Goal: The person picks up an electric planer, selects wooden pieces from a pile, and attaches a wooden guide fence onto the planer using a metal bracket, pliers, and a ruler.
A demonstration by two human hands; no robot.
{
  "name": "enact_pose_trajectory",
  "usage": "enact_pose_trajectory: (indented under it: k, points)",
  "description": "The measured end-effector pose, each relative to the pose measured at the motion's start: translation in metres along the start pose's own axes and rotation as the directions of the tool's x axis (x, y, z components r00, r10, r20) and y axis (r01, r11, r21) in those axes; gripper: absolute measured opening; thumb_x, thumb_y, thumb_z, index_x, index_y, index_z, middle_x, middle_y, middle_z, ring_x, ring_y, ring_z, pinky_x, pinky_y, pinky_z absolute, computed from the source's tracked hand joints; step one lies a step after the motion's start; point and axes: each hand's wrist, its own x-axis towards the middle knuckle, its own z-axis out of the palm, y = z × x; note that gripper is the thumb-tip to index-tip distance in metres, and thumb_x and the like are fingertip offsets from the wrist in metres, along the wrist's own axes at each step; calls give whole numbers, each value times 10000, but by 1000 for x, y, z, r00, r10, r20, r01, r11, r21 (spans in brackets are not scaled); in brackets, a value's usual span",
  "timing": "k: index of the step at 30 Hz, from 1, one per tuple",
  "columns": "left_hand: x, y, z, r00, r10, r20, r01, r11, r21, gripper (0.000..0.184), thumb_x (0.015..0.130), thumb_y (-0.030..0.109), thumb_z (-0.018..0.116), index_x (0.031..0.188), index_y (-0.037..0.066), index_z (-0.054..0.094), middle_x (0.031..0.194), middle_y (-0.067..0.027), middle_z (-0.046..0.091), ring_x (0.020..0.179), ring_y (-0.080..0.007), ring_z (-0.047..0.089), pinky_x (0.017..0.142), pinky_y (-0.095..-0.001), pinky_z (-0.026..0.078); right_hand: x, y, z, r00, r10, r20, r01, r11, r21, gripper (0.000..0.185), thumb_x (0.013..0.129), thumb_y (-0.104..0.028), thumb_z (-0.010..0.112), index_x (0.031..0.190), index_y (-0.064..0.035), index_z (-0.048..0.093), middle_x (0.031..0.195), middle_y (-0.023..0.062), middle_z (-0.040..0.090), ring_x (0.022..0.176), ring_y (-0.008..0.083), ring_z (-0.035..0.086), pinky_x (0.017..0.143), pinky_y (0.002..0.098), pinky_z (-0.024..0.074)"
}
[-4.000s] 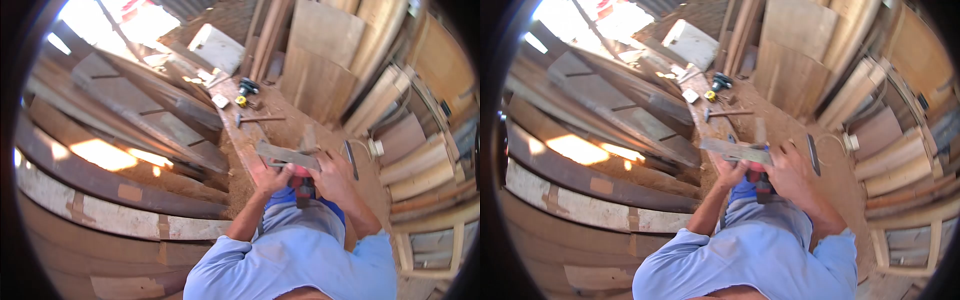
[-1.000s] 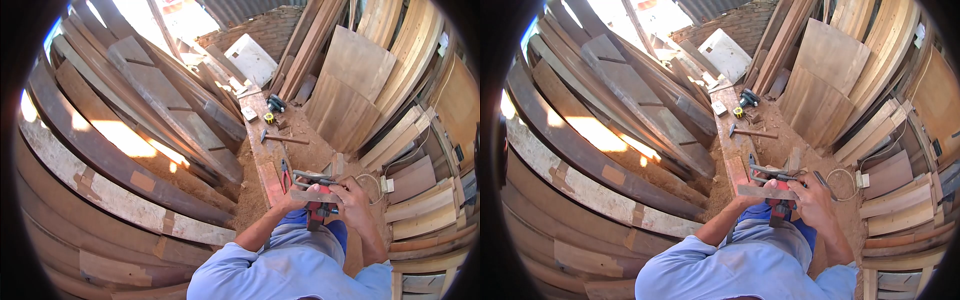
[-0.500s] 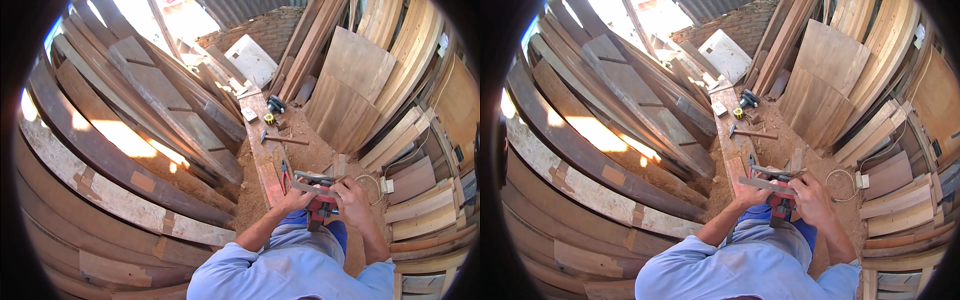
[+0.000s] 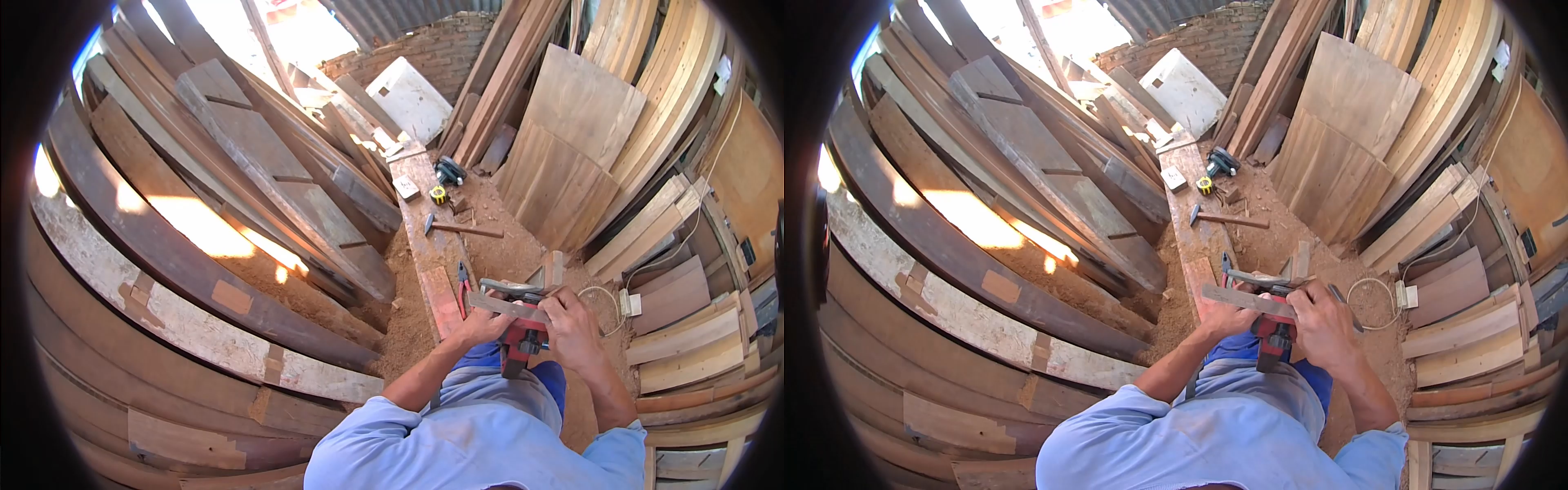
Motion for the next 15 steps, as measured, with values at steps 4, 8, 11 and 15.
enact_pose_trajectory:
  k: [4, 8, 11, 15]
  points:
    - [1, 4, -8, 970, -187, 154, 180, 982, 60, 518, 955, 415, 584, 1290, 19, 587, 1326, -187, 583, 1282, -363, 502, 1123, -468, 325, 0, 1, 7, 998, -11, -56, 6, 997, -78, 166, 816, -37, 658, 970, -20, 599, 915, 164, 581, 789, 390, 622, 671, 469, 501]
    - [-4, -6, 8, 995, 77, -63, -81, 995, -60, 424, 968, 318, 584, 1237, -9, 596, 1224, -175, 618, 1144, -315, 577, 1001, -437, 438, -4, 1, -10, 988, -8, -157, 15, 999, 48, 235, 861, -135, 695, 1036, -14, 596, 875, 160, 599, 717, 342, 623, 653, 440, 505]
    - [-1, -40, -3, 991, -42, 123, 63, 984, -166, 362, 968, 199, 603, 1262, -9, 567, 1191, -113, 616, 1084, -230, 579, 967, -385, 462, -23, 8, -33, 888, 400, -228, -292, 872, 393, 329, 918, -214, 691, 1143, -20, 548, 821, 87, 597, 661, 262, 594, 619, 372, 483]
    - [-8, -44, -7, 997, -8, 73, 40, 895, -444, 599, 931, 332, 671, 1399, 12, 480, 1290, -106, 589, 1209, -199, 519, 1085, -386, 387, -69, 57, -23, 645, 761, 70, -520, 369, 770, 503, 949, -328, 684, 1299, -62, 440, 855, 39, 623, 614, 249, 570, 604, 326, 484]
